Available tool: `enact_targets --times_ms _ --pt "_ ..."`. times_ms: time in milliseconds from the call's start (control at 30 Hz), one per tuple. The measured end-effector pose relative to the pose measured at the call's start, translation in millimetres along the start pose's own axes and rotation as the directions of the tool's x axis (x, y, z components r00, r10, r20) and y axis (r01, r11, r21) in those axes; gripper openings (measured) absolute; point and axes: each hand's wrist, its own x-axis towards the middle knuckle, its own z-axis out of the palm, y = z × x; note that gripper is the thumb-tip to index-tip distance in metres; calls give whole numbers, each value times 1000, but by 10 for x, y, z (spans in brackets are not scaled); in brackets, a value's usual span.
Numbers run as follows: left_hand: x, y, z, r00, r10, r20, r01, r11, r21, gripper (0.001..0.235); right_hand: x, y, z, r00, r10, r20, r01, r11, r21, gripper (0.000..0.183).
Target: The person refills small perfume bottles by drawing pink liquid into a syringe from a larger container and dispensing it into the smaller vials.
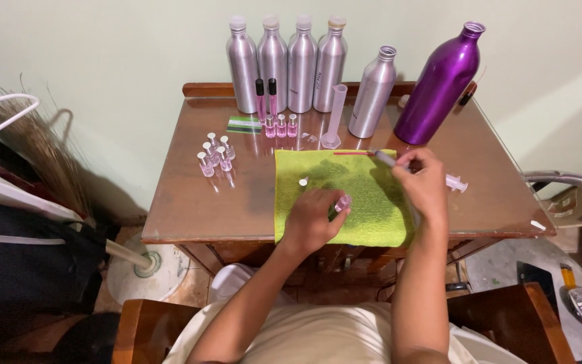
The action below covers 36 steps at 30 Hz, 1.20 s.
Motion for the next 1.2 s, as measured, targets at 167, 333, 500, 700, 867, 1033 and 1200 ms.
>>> enact_targets --times_ms 167,333,500,700,867,1033,1200 --pt "-24 -42 30 1000 -17 7 17 999 42 34 10 88 24 974 68 214 -14 970 -244 20" --pt "8 4 -29 1000 -23 3 22 998 63 32 -3 -140 -15 963 34 267 37 966 -254 34" --pt "221 149 -292 986 -158 -44 155 986 -55 41 -80 -546 -70 907 -40 419 63 997 -41 39" --pt "172 -559 -270 949 -314 -35 314 922 229 40 -183 -808 41 768 -19 640 111 988 -103 54" --pt "167 -634 -91 880 -460 120 378 831 408 30 -218 -987 225 716 -49 696 202 969 -140 40" --pt "59 -862 189 910 -403 95 318 828 462 7 -285 -1340 229 744 -108 659 276 948 -157 31" --pt "316 -494 -153 939 -338 60 327 934 143 10 -277 -1081 400 847 -80 526 167 979 -119 25"
